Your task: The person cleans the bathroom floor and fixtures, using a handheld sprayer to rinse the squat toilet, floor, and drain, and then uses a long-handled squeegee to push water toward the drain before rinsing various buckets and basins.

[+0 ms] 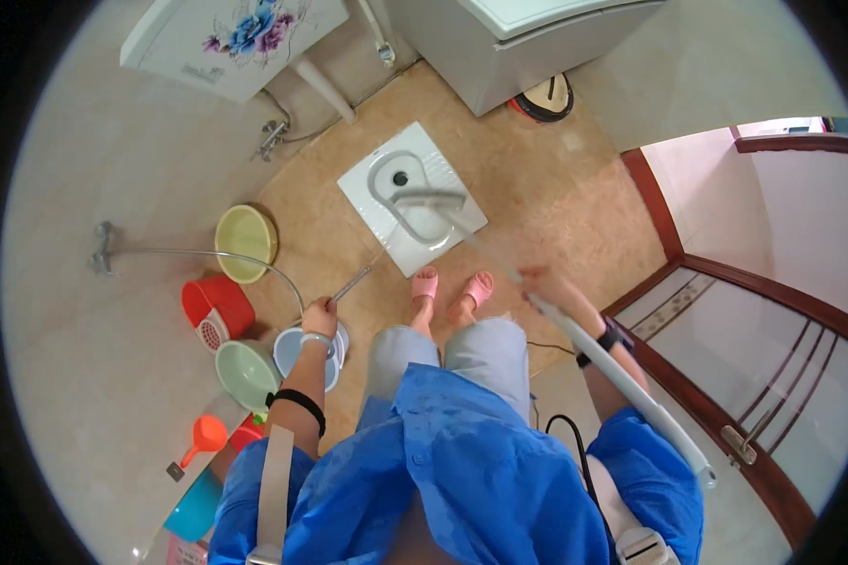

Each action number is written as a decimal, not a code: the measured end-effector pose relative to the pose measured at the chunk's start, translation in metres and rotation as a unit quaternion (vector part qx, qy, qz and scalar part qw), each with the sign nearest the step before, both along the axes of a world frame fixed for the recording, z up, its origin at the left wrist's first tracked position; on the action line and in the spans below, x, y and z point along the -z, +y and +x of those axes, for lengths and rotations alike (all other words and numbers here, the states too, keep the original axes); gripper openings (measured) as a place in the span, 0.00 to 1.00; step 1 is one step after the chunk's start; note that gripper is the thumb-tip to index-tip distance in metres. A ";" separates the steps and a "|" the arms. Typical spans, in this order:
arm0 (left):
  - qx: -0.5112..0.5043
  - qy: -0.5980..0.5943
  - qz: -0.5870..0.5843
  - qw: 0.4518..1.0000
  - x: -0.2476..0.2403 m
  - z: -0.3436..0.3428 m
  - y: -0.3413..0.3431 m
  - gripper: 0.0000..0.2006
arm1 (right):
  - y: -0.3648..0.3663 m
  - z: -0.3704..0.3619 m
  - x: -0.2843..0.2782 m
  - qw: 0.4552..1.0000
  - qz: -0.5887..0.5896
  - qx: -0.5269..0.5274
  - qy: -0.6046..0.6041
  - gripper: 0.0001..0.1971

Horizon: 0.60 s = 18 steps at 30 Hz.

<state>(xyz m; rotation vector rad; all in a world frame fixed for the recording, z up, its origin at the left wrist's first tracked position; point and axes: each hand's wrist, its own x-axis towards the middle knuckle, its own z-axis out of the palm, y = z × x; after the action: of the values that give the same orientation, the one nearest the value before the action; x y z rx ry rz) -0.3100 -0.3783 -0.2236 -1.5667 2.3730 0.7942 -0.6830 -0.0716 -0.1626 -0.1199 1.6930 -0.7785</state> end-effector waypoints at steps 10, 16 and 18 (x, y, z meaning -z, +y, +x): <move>0.220 -0.076 0.006 0.973 -0.016 -0.091 0.026 0.13 | 0.234 0.073 -0.053 0.935 0.075 0.345 -0.022 0.22; 0.410 -0.054 0.040 0.909 0.017 -0.125 0.037 0.12 | 0.353 0.150 0.008 0.865 0.124 0.487 -0.006 0.23; 0.427 -0.032 0.061 0.902 0.034 -0.152 0.055 0.12 | 0.389 0.197 0.023 0.826 0.131 0.548 -0.020 0.23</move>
<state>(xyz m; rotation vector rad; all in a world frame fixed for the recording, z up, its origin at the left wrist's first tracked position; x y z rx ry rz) -0.4623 -0.3232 -0.2578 -0.3726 2.5166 0.6324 -0.4855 0.3171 -0.1857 1.1546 1.7336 -1.3307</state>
